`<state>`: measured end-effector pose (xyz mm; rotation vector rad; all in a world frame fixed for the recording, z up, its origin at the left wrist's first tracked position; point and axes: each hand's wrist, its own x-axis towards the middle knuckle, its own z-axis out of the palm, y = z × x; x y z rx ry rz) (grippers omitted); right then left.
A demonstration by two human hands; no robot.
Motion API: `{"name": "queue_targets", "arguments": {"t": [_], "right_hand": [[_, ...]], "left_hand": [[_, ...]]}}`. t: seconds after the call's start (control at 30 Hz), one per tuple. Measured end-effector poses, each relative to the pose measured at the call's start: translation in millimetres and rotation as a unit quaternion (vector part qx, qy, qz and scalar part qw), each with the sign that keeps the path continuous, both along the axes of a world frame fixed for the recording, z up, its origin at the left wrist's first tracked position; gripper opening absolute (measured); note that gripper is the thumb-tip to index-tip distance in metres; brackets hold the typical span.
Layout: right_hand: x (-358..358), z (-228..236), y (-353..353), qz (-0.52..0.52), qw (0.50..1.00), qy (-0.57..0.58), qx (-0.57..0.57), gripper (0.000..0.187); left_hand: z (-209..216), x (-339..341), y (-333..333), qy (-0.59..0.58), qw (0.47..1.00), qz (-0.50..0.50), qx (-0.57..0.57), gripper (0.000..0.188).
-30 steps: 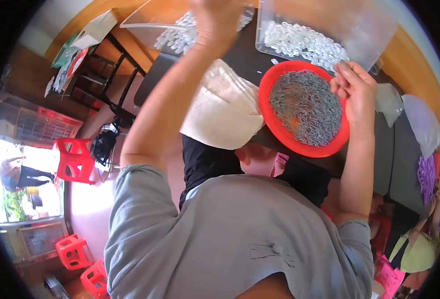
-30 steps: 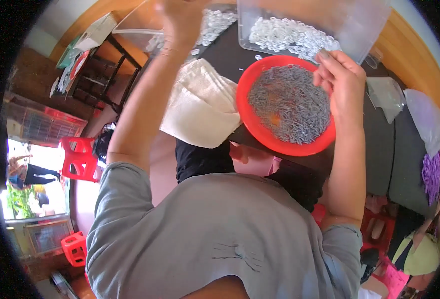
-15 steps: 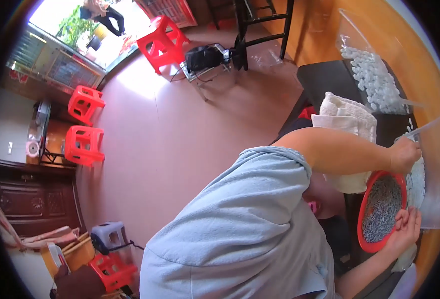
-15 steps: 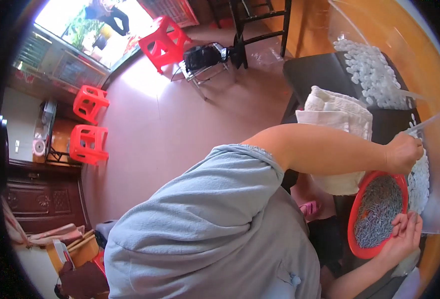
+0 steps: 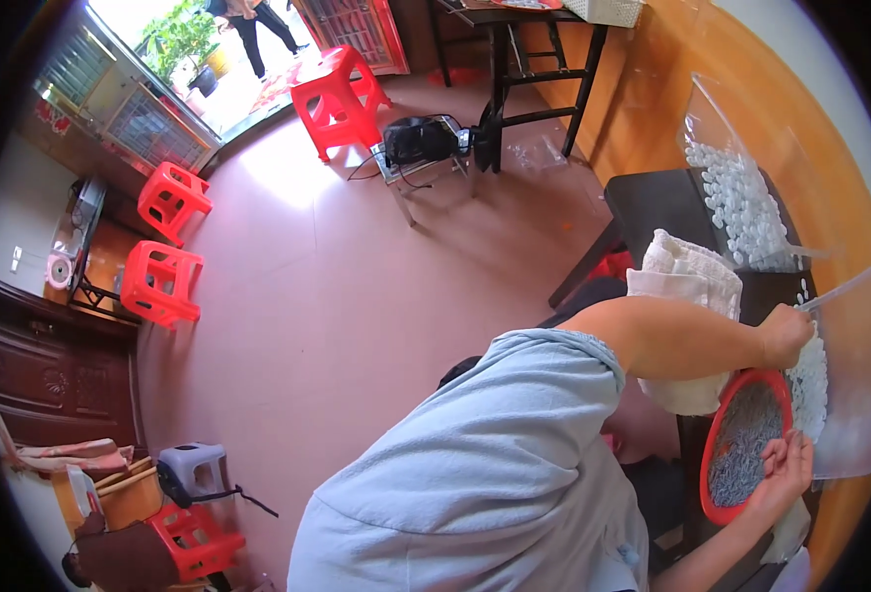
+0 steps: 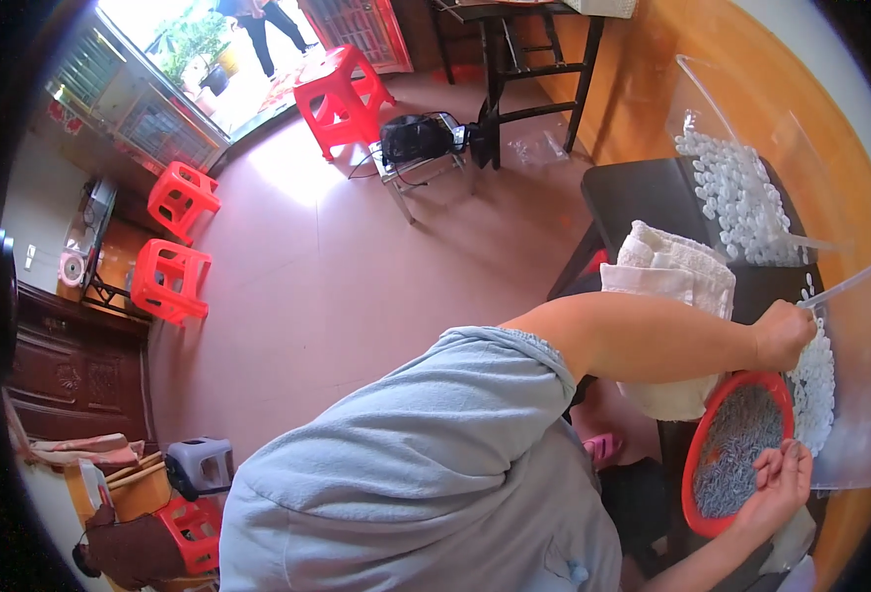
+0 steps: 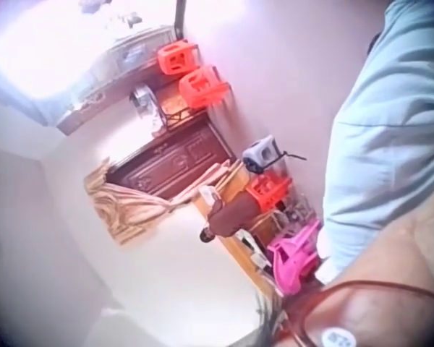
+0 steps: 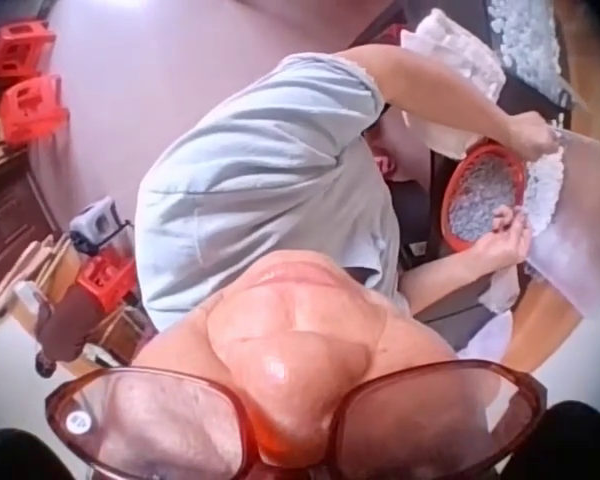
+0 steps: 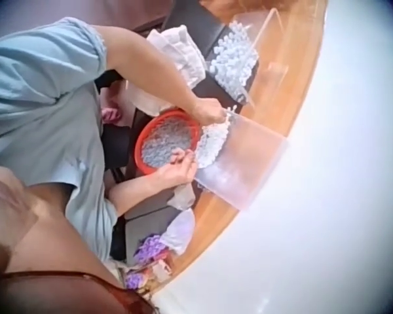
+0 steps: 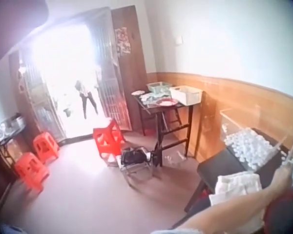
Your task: Sorting and manual assembly of small plastic and metal components at a workbench.
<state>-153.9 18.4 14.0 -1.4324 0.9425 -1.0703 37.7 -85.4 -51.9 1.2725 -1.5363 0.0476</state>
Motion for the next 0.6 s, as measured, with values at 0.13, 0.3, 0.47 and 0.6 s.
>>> {"name": "queue_targets", "arguments": {"t": [0.13,0.3,0.47,0.6], "right_hand": [[0.4,-4.2,-1.6,-0.007,1.000,0.019,0.013,0.019],[-3.5,-15.5,-11.5,-0.009,1.000,0.028,0.000,0.017],[-2.1,-15.5,-9.8,-0.029,0.999,0.030,-0.014,0.016],[-16.6,-22.5,-23.9,-0.038,0.994,0.043,-0.091,0.017]], "left_hand": [[0.2,-0.2,0.3,0.012,1.000,0.000,0.013,0.013],[-0.8,-0.1,1.3,0.029,0.999,0.007,0.014,0.012],[-1.7,-2.3,2.8,0.029,0.999,0.011,0.006,0.013],[-4.1,-7.9,1.5,0.035,0.999,0.008,-0.005,0.013]]}}
